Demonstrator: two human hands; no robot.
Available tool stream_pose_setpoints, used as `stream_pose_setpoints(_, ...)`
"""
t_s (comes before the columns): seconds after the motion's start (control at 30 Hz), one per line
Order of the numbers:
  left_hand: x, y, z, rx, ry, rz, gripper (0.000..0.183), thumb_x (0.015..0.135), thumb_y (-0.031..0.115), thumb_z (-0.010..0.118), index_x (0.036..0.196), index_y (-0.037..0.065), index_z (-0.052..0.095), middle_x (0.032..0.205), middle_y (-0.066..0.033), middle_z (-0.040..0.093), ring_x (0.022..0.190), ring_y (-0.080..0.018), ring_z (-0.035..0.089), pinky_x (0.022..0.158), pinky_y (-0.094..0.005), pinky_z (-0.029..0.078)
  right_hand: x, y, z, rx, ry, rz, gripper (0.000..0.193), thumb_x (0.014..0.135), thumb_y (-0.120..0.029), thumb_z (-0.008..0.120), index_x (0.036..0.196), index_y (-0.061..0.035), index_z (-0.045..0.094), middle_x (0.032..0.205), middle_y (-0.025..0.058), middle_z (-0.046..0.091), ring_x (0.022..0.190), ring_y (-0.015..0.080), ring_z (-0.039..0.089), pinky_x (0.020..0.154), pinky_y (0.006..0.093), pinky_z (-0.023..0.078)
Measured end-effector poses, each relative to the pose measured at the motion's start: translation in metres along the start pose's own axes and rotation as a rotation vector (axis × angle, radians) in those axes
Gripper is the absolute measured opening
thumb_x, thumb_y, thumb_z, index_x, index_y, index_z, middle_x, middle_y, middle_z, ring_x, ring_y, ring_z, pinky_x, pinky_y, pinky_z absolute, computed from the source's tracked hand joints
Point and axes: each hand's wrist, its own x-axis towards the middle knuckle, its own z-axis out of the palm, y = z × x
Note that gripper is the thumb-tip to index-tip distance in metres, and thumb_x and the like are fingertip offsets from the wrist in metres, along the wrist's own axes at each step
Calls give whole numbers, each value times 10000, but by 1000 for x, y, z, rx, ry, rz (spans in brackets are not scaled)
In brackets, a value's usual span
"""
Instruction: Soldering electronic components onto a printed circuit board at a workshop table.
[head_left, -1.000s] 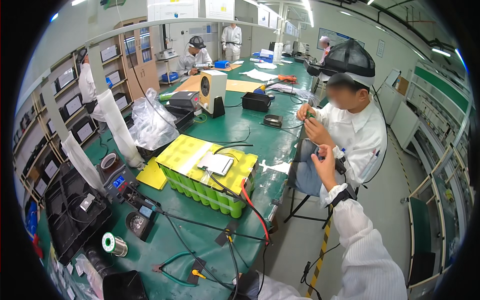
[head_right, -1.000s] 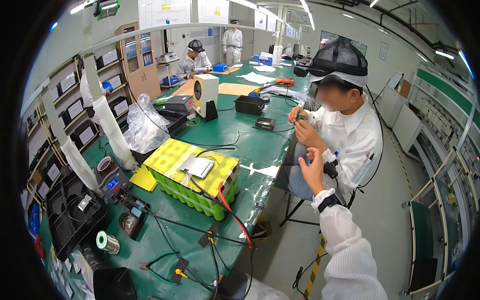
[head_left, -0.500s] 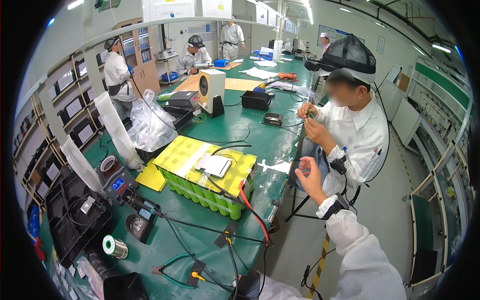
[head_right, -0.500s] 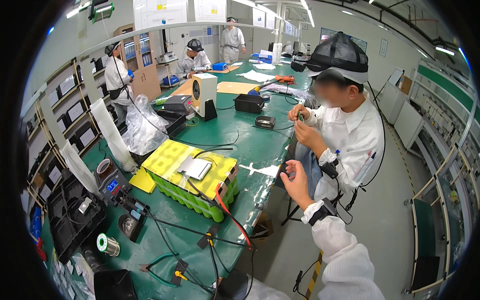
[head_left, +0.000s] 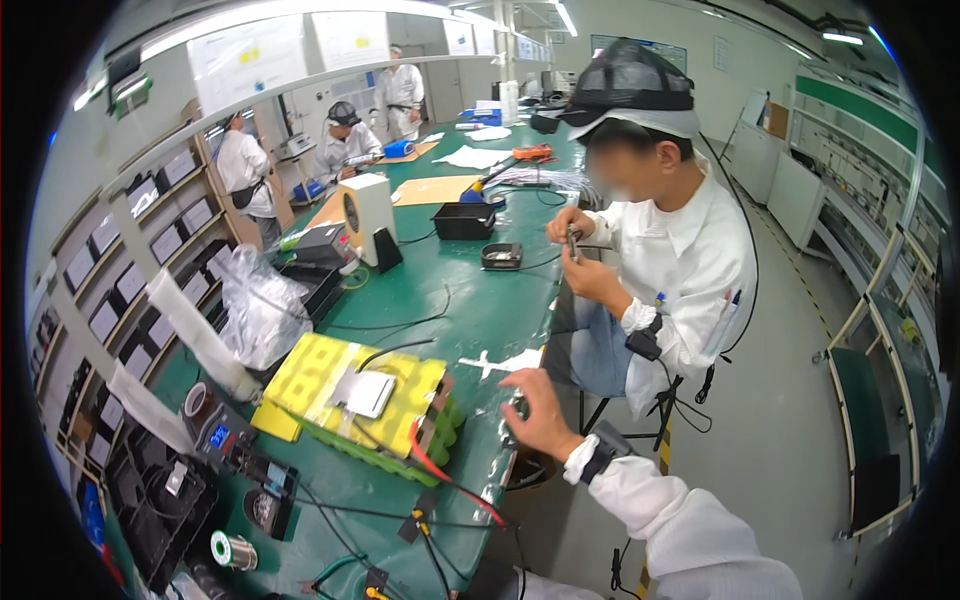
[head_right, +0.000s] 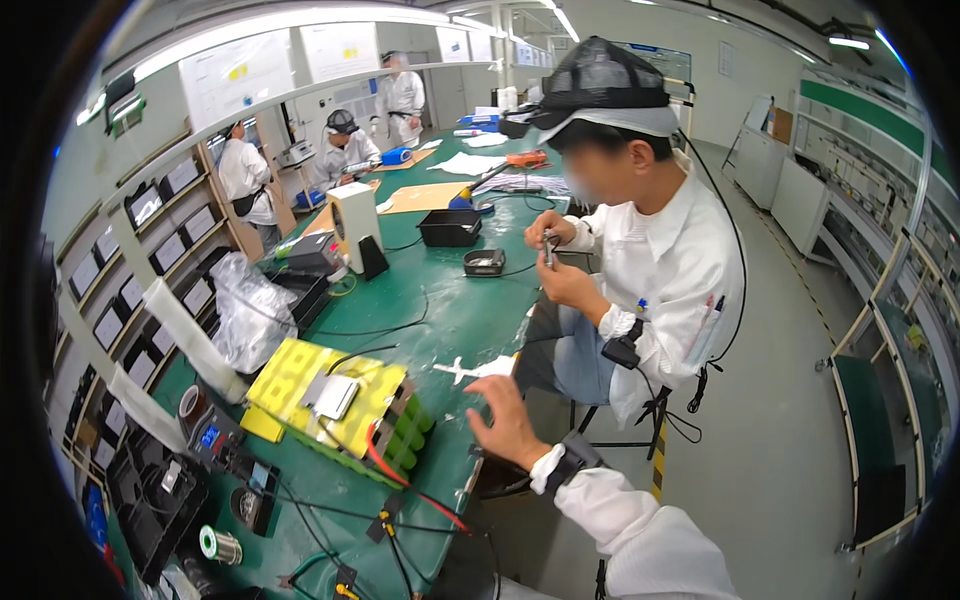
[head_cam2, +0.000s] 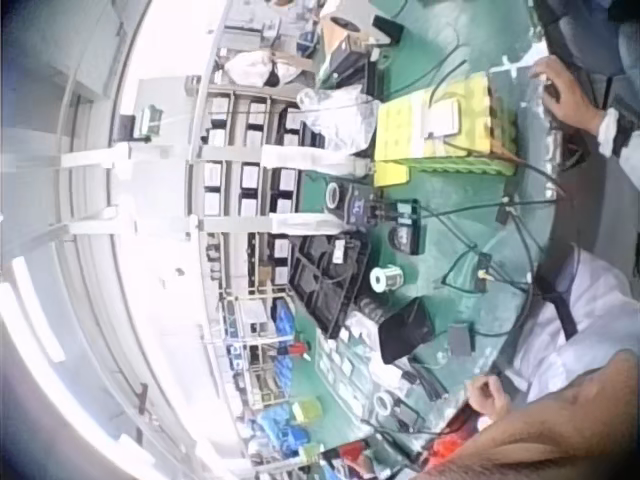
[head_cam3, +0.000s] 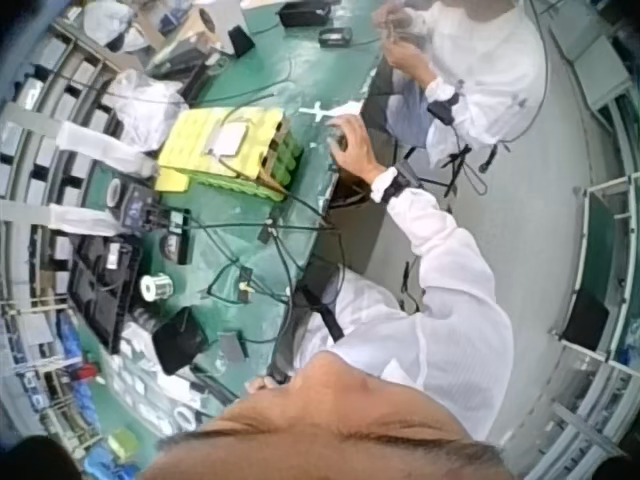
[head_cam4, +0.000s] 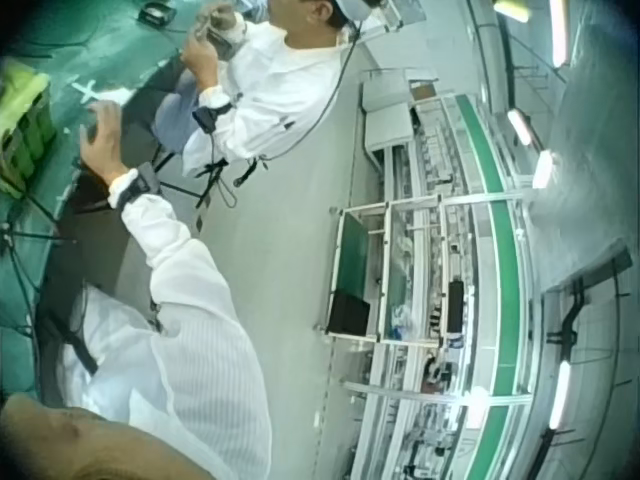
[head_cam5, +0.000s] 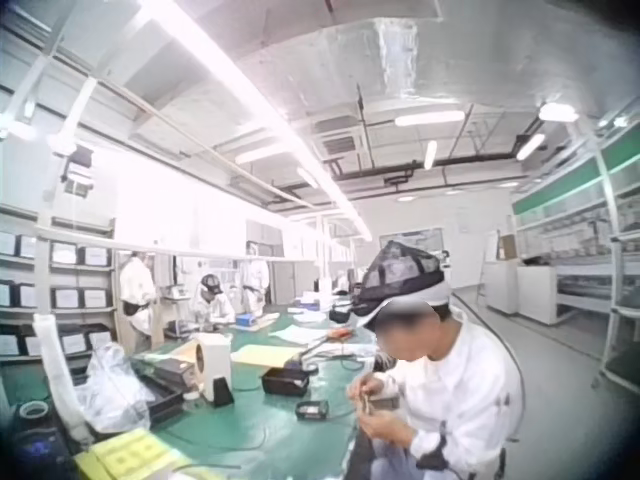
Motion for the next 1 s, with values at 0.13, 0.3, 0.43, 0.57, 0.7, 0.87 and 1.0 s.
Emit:
stream_pose_setpoints(0.13,25,22,52,45,-74,92,83,934,45,616,861,22,647,757,-103,615,665,-238,525,669,-371,431,-10,0,13,104,-13,42,355,777,-34,681,1123,-51,604,1113,174,587,1105,397,549,986,459,442)
stream_pose_setpoints(0.3,60,40,86,213,-233,305,94,942,56,604,875,21,661,772,-113,629,671,-261,541,671,-385,435,-13,2,13,118,-3,105,346,791,-34,661,1130,-67,599,1110,150,601,1108,377,556,979,456,444)
stream_pose_setpoints(0.43,78,44,100,301,-287,394,107,947,65,595,887,21,672,784,-121,641,676,-279,553,673,-396,438,-15,5,15,132,-14,124,330,805,-23,642,1129,-72,598,1112,132,607,1117,364,557,978,454,444)
stream_pose_setpoints(0.57,88,43,107,347,-305,426,123,953,73,585,899,20,682,796,-129,652,681,-298,566,675,-407,441,-17,9,16,151,-21,133,321,818,-24,632,1134,-74,606,1114,119,608,1132,350,549,987,451,438)
stream_pose_setpoints(0.7,91,33,106,390,-318,400,154,961,91,565,922,24,699,823,-139,670,708,-337,583,698,-437,444,-16,9,15,158,-47,154,315,820,-24,629,1130,-77,619,1109,111,612,1125,341,552,980,441,440)
stream_pose_setpoints(0.87,90,9,112,466,-212,429,156,949,91,569,951,33,715,863,-141,690,773,-342,598,779,-469,438,-16,9,17,170,-54,163,306,819,-26,632,1120,-78,626,1095,102,619,1121,330,558,970,435,444)
stream_pose_setpoints(1.0,88,8,113,516,-204,386,148,951,117,585,957,36,709,902,-149,686,826,-347,599,804,-469,439,-15,8,15,155,-54,162,299,815,-30,639,1110,-81,636,1090,95,629,1119,321,569,966,431,446)
